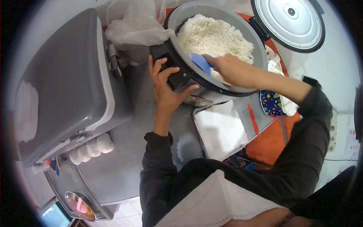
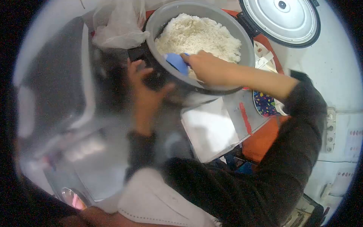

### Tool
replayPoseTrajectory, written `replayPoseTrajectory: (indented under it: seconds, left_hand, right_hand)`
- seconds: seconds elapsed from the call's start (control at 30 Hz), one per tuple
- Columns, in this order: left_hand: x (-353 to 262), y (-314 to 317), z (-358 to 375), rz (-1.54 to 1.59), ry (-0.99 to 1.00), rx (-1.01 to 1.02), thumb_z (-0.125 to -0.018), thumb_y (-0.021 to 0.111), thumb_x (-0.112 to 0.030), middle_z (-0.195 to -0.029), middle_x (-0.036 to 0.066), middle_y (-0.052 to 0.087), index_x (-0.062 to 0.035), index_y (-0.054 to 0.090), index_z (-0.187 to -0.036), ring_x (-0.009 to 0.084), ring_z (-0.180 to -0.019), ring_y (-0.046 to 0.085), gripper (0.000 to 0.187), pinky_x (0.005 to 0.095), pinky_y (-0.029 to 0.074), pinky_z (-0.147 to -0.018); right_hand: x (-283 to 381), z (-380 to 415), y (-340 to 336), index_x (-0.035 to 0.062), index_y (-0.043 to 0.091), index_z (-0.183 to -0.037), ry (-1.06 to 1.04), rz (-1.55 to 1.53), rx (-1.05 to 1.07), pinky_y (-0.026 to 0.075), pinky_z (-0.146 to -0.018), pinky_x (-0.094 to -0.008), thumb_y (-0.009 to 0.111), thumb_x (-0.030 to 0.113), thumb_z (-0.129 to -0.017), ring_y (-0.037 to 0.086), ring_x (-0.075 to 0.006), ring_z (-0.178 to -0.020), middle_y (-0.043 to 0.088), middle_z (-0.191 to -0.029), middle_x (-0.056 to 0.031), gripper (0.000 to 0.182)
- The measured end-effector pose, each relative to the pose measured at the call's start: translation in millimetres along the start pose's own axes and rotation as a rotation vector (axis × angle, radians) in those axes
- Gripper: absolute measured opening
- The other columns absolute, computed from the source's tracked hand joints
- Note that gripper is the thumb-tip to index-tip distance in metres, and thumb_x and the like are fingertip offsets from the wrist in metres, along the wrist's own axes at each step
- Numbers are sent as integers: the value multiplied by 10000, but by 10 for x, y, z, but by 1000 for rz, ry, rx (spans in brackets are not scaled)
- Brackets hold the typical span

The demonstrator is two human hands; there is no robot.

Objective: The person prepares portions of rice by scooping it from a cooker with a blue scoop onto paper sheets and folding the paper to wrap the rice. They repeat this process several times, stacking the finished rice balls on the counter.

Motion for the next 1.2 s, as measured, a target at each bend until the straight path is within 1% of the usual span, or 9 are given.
replayPoseTrajectory:
  seconds: [0.3,0.43,0.47,0.57,0.8,0.97,1.1,1.17,1.2]
  left_hand:
    - [33,4,-17,-12,68,-25,-552,851,-382,-1300,103,362,-144,451,-1100,391,-1357,154,718,482,404,-993]
    - [-13,-1,-2,24,-16,-5,-558,846,-403,-1300,107,357,-142,453,-1098,401,-1355,149,717,484,408,-986]
    - [-10,1,-20,7,-6,1,-558,845,-409,-1300,106,354,-141,453,-1099,404,-1356,147,720,484,410,-980]
    - [-20,-23,-4,-15,-7,16,-559,846,-411,-1302,103,351,-140,453,-1101,411,-1356,143,722,485,409,-977]
    - [-127,-90,2,-154,-65,83,-590,841,-368,-1339,107,358,-135,453,-1133,364,-1355,208,707,456,382,-999]
    - [-322,-163,40,-96,-103,134,-714,760,-333,-1356,138,376,-99,397,-1284,329,-1300,344,715,414,371,-1003]
    - [-914,53,628,-239,-127,-17,-765,712,-275,-1355,150,413,-64,401,-1285,341,-1268,381,642,418,349,-1012]
    - [-958,299,1148,-245,-60,17,-776,693,-255,-1355,150,418,-71,395,-1289,339,-1274,374,621,415,344,-1017]
    - [-924,465,1493,-208,-158,232,-782,681,-251,-1359,145,416,-70,391,-1296,331,-1286,361,618,431,317,-1035]
  right_hand:
    - [-100,170,-206,169,497,-1294,-88,-187,-92,484,-691,-425,507,77,-863,613,-404,-780,610,-873,-281,441]
    - [-150,-25,39,59,479,-1296,96,-537,14,476,-558,-360,499,147,-910,568,-218,-507,643,-783,-194,397]
    - [-202,81,-34,38,456,-1315,64,-534,25,453,-494,-309,499,178,-921,499,-122,-472,591,-685,-104,421]
    - [-435,162,-133,125,435,-1355,76,-695,181,387,-420,-221,480,222,-949,432,-67,-431,448,-577,14,420]
    - [-714,-157,187,65,482,-1222,-47,-1242,134,403,-402,-228,472,253,-951,429,-53,-467,497,-715,-30,330]
    - [-441,804,73,0,450,-1132,-257,-1526,-52,414,-431,-219,504,241,-935,453,-50,-480,528,-754,-42,315]
    - [-364,1757,741,-70,401,-1174,-137,-1863,-86,528,-525,-279,532,167,-902,604,-134,-675,599,-908,-132,383]
    - [-302,2103,1193,-30,383,-1230,-28,-2060,-134,476,-468,-247,521,128,-898,559,-120,-630,600,-959,-153,394]
    - [-400,2218,1556,24,366,-1275,80,-2151,-79,430,-444,-224,523,128,-898,514,-103,-592,590,-929,-133,421]
Point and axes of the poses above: each hand's wrist, its own z-axis away from the middle knuckle, its own y-axis out of the palm, x = y × z, the point moved 2 cm from there along -z, towards the middle knuckle
